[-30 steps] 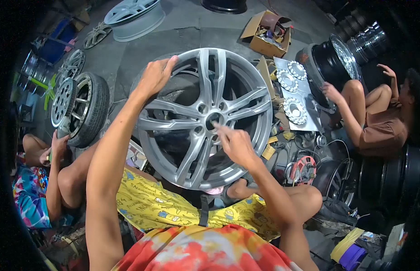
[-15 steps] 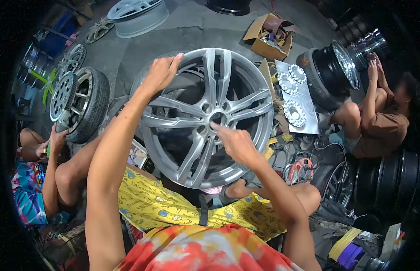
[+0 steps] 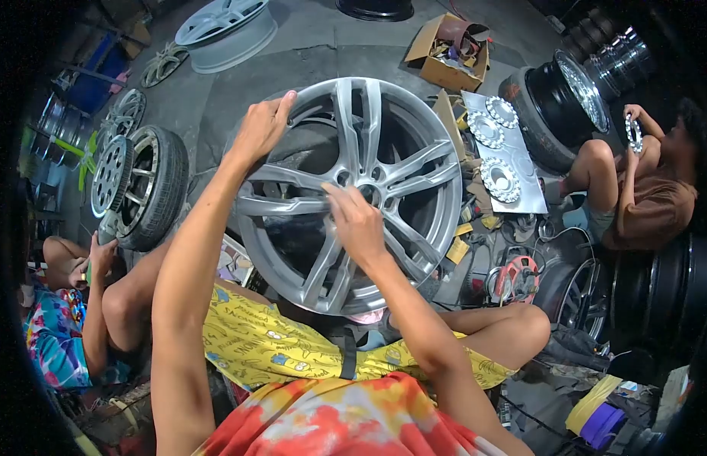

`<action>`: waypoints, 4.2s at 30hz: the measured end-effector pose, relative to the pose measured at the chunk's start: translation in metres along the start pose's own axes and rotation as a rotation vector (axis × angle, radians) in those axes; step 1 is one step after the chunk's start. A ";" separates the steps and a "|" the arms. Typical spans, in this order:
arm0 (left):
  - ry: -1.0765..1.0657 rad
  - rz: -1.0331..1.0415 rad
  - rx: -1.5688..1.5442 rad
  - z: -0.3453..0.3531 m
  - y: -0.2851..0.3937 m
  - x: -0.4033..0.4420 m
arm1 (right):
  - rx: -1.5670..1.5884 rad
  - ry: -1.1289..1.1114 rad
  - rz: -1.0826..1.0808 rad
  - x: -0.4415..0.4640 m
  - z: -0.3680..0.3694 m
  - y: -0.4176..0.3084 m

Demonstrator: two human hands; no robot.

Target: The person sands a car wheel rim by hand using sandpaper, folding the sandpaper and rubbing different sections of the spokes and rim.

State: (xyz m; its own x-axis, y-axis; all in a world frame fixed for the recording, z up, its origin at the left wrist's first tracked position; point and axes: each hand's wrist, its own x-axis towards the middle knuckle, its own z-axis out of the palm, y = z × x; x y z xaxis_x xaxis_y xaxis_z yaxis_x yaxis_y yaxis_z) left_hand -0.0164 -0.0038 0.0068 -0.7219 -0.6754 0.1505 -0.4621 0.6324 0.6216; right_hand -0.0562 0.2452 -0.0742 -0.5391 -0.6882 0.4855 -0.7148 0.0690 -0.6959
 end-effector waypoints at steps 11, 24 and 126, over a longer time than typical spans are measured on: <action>0.064 0.046 -0.025 0.006 -0.008 0.001 | -0.074 -0.032 -0.041 -0.005 -0.003 0.021; 0.034 0.020 -0.005 0.001 -0.005 0.000 | -0.379 -0.275 -0.144 0.008 -0.081 0.092; 0.039 0.071 0.055 0.001 -0.013 0.005 | -0.593 0.136 0.496 0.002 -0.114 0.161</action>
State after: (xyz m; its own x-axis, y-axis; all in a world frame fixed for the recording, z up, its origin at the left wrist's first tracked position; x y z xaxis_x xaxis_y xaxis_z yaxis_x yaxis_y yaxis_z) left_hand -0.0152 -0.0150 -0.0013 -0.7339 -0.6415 0.2233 -0.4388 0.6987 0.5651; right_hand -0.2233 0.3376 -0.1253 -0.8801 -0.3842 0.2791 -0.4740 0.7458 -0.4681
